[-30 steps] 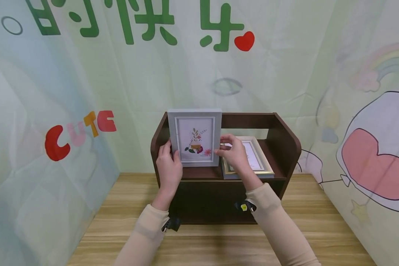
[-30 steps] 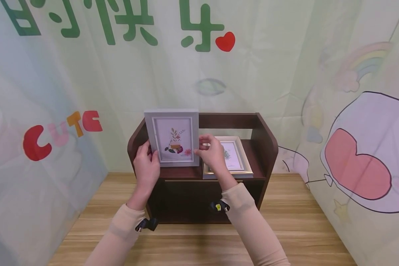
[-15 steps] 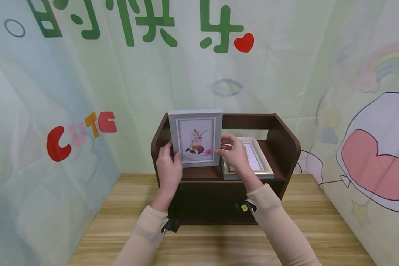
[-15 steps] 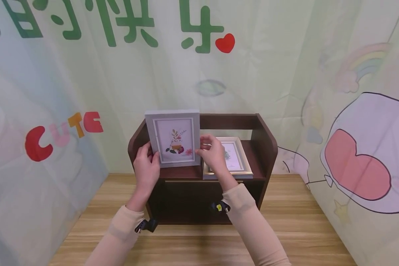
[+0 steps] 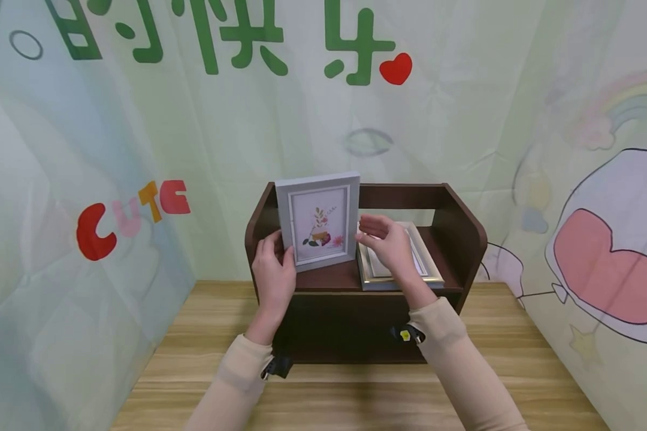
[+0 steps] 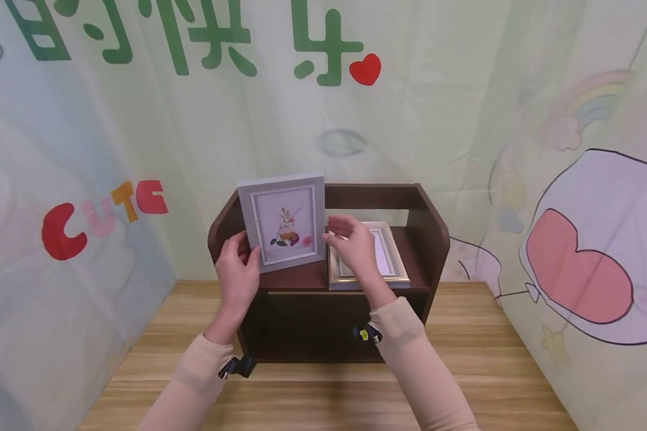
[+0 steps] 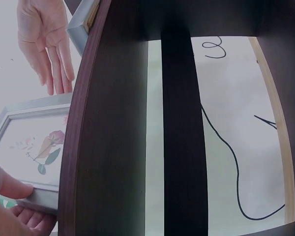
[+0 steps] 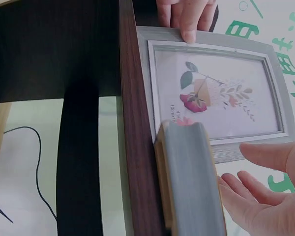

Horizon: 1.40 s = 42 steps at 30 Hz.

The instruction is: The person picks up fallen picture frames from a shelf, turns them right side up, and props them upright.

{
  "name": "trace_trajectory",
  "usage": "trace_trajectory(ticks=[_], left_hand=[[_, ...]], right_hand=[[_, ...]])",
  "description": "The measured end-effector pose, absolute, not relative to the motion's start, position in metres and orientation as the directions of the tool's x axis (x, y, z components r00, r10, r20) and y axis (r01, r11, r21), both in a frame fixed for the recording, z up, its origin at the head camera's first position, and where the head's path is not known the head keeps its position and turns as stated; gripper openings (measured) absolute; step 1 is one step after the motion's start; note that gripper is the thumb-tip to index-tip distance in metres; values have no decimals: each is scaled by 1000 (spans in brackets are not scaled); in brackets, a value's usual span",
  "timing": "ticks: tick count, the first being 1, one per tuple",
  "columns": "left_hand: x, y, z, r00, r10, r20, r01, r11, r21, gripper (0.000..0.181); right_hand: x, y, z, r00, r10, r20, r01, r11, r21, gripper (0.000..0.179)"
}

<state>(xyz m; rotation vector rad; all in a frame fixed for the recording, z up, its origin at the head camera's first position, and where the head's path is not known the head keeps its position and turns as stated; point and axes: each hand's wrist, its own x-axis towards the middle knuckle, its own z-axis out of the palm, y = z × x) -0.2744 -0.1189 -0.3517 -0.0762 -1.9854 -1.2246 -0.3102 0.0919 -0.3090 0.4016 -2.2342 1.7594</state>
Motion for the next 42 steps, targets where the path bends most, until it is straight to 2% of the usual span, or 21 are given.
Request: trace_trajectory(ticks=[14, 26, 35, 42], left_hand=[[-275, -119, -359, -624, -340, 703, 475, 550, 687, 28], [-278, -120, -370, -615, -327, 718, 485, 561, 671, 26], [-278, -116, -376, -592, -339, 732, 506, 551, 664, 28], [-276, -112, -378, -574, -349, 741, 530, 531, 661, 28]], right_hand=[[-304, 96, -294, -850, 2, 527, -502, 300, -811, 40], [-306, 95, -271, -770, 0, 638, -615, 267, -742, 40], [-306, 91, -260, -753, -26, 657, -640, 262, -722, 44], [-308, 86, -255, -747, -57, 662, -657, 210, -724, 44]])
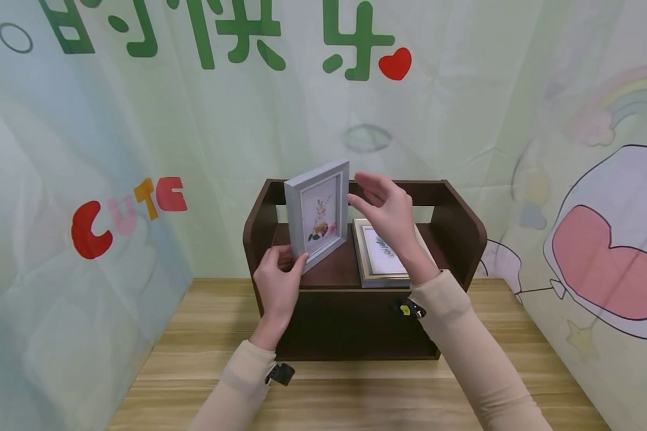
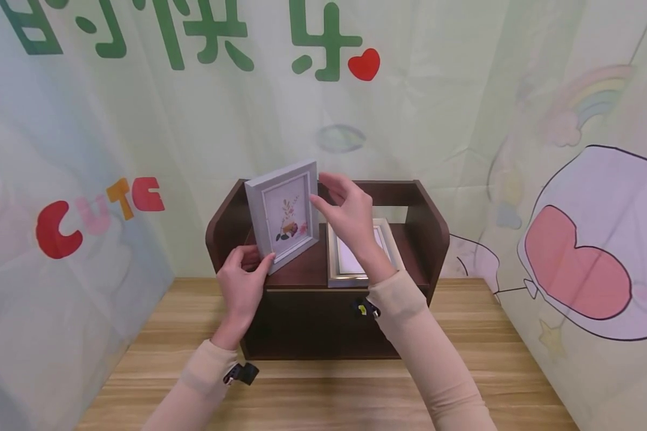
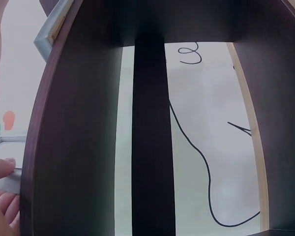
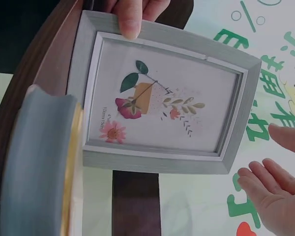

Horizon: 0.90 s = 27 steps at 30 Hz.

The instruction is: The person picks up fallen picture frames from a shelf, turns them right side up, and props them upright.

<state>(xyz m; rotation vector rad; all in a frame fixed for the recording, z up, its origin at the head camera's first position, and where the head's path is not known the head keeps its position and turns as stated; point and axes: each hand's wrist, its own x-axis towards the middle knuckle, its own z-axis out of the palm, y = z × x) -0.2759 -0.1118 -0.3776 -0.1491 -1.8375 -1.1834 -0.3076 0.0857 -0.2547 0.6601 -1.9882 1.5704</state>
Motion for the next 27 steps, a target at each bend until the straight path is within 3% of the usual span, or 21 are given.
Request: trace_trajectory(ticks=[18, 27], left_hand=[[-275, -92, -387, -467, -382, 798, 585, 543, 603, 27], [-275, -85, -388, -451, -388, 804, 587, 549, 595, 26]], right_hand=[[-309, 74, -244, -727, -142, 672, -686, 199, -700, 46], [-281, 65, -220, -719, -190, 669, -695, 202, -690, 45]])
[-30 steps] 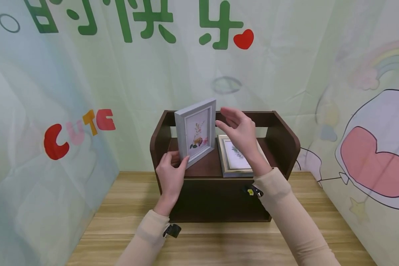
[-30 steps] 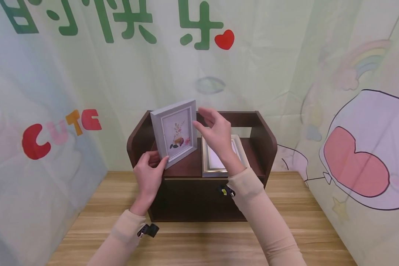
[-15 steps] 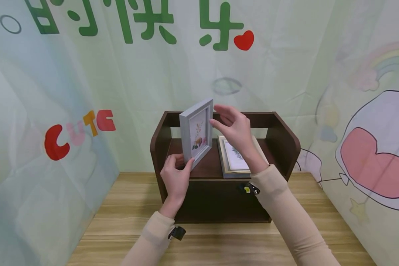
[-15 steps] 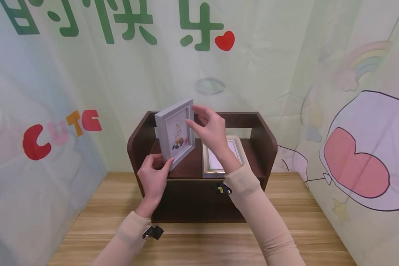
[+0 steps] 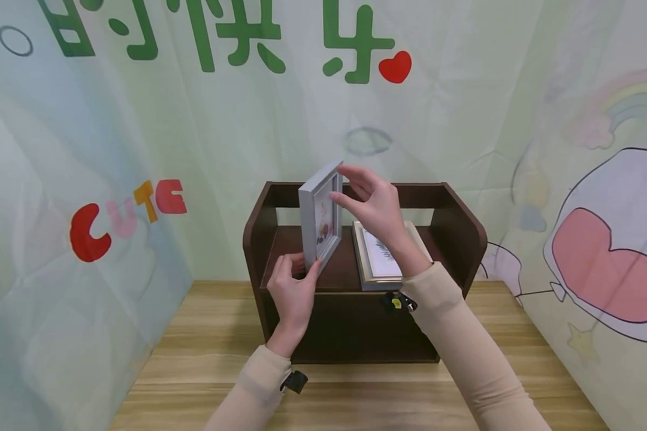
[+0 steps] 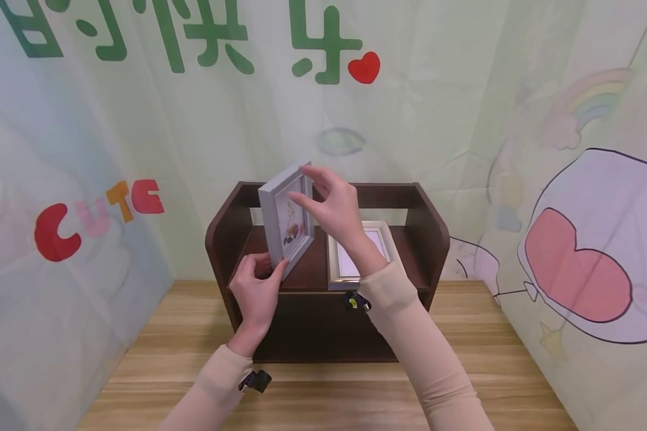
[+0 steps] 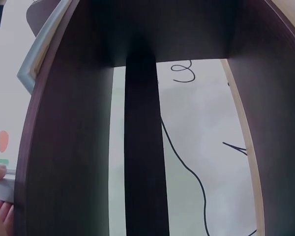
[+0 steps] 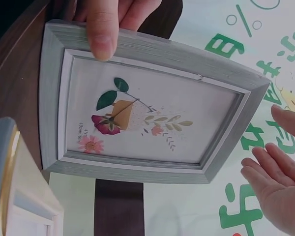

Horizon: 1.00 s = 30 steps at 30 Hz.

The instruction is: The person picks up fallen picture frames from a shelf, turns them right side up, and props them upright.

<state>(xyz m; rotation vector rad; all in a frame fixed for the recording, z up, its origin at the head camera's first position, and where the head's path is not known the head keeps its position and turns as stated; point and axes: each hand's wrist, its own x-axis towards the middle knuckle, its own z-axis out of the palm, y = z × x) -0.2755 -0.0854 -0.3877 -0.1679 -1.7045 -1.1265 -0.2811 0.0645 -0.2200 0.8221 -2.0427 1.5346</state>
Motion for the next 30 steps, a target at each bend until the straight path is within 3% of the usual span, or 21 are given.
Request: trace_trajectory(ticks=[12, 22, 30], left_hand=[[-275, -76, -387, -464, -405, 788, 587, 526, 616, 25], [-273, -71, -389, -431, -368, 824, 621, 541, 567, 27], [-270, -68, -393, -443, -343, 828, 661, 499, 560, 26]], right_hand=[[-307, 62, -234, -682, -273, 679, -728, 164, -665, 51], [-312, 60, -237, -676, -293, 676, -732, 160, -663, 50], [-314, 65, -239, -659, -321, 680, -748, 190, -636, 51]])
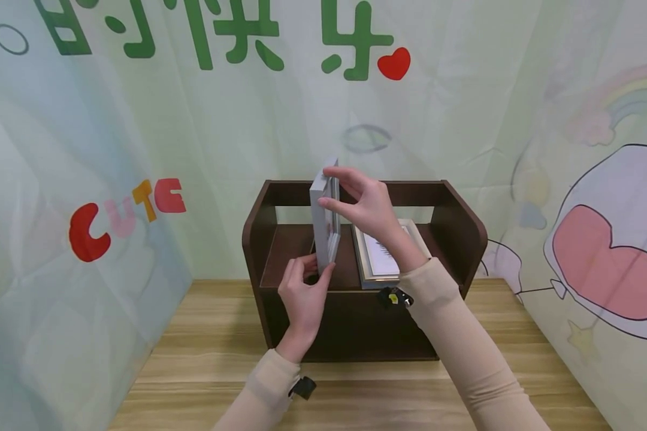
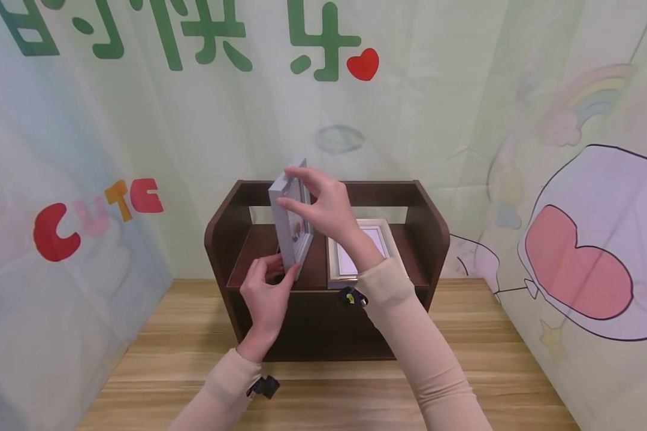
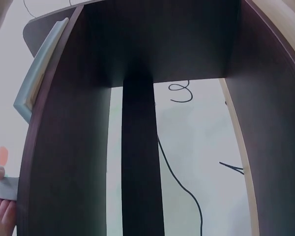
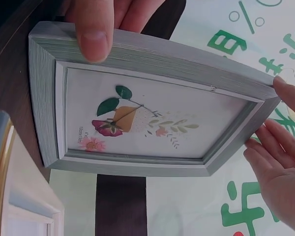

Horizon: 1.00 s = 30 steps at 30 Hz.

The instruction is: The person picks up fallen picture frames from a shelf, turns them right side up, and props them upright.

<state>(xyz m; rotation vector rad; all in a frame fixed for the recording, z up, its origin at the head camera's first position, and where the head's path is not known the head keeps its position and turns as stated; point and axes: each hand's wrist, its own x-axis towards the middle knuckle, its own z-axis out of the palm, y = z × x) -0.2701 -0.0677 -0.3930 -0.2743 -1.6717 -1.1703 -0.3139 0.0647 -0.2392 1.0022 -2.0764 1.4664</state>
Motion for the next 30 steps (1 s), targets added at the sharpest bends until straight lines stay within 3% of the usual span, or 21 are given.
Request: trace_trajectory(ticks=[11, 21, 30], left_hand=[[-264, -60, -394, -467, -297, 833, 686, 472, 553, 26], [-261, -55, -394, -482, -256, 838, 686, 485, 543, 30], [-262, -64, -393, -453, -296, 841, 685, 489, 540, 29]], right_hand=[[-304, 67, -231, -596, -375, 710, -793, 137, -593, 41], [-293, 71, -223, -588, -401, 703, -797, 135, -589, 41], [-295, 71, -226, -578, -399, 712, -804, 126, -581, 41]])
